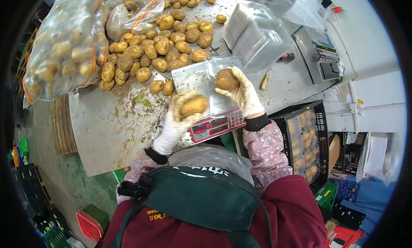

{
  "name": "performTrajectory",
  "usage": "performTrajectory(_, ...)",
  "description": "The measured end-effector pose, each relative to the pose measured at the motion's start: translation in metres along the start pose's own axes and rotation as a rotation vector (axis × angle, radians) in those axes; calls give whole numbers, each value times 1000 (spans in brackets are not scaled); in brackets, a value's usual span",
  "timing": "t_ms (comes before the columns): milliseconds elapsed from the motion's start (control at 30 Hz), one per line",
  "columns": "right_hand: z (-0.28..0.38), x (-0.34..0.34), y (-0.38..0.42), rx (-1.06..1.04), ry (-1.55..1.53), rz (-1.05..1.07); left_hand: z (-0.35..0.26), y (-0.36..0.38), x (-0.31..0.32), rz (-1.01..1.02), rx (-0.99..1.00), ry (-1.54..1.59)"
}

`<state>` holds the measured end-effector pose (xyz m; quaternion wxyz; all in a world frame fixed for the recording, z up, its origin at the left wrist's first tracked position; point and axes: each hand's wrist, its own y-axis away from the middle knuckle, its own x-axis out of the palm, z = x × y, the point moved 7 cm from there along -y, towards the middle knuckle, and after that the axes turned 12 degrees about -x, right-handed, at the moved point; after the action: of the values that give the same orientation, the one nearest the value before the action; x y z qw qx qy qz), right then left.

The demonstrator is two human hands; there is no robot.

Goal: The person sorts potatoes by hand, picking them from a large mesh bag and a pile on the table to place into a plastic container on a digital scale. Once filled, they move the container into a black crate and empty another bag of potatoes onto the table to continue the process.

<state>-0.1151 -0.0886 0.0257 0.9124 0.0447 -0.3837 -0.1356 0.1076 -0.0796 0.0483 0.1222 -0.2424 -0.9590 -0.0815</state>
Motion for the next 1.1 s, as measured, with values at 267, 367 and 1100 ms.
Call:
performTrajectory(267,54,-43,27,-351,969,16,28,-32,69,27,320,-700)
performTrajectory(367,48,-48,30,-238,931,17,47,-43,65,-134,311,-844)
performTrajectory(1100,50,-3,54,-838,1696,106,86,-78,-133,-455,-201,-1567)
